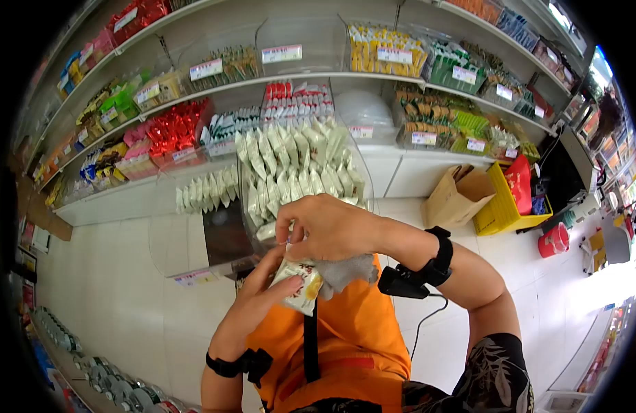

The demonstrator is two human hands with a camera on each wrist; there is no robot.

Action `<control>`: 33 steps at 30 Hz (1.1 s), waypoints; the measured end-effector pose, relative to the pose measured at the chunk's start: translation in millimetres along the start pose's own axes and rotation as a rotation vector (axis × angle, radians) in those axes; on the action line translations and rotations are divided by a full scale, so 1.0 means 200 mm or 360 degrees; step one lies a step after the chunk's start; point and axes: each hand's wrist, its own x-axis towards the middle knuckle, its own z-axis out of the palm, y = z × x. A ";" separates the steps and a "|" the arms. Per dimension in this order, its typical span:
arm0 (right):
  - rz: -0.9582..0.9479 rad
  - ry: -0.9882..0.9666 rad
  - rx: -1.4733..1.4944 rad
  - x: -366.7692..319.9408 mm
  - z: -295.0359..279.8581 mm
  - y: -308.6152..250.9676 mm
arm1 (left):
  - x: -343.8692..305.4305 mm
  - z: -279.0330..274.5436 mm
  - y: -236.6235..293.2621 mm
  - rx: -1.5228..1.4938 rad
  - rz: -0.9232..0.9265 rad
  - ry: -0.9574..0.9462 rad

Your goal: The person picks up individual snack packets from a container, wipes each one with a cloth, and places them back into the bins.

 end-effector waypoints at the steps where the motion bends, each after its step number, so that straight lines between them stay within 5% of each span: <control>1: -0.0008 0.0063 0.0017 0.02 -0.01 0.01 | -0.01 -0.01 0.00 -0.0074 -0.0018 0.0030; 4: -0.0149 0.0743 -0.0627 0.18 -0.20 0.31 | -0.02 -0.05 -0.03 -0.0400 0.0080 0.0109; 6: 0.0238 0.0865 -0.0946 0.24 -0.31 0.39 | -0.02 -0.05 -0.02 -0.0484 0.0156 0.0130; 10: 0.0448 0.1113 -0.1071 0.37 -0.33 0.62 | -0.03 -0.05 -0.04 -0.0300 0.0170 0.0060; 16: 0.0568 0.1184 -0.0573 0.41 -0.39 0.75 | -0.04 -0.03 -0.01 -0.0433 0.0016 -0.0102; 25: 0.0374 0.1634 -0.0635 0.25 -0.40 0.77 | -0.03 -0.01 -0.07 -0.0356 0.0021 -0.0082; 28: 0.0025 0.1339 -0.0238 0.07 -0.44 0.70 | -0.05 -0.04 -0.09 -0.0350 0.0061 0.0036; 31: 0.0009 0.0895 0.0132 -0.12 -0.41 0.49 | -0.03 -0.10 -0.11 -0.0259 0.0087 0.0103; 33: -0.0164 0.0675 0.0043 -0.20 -0.35 0.32 | -0.02 -0.08 -0.06 -0.0067 0.0128 0.0135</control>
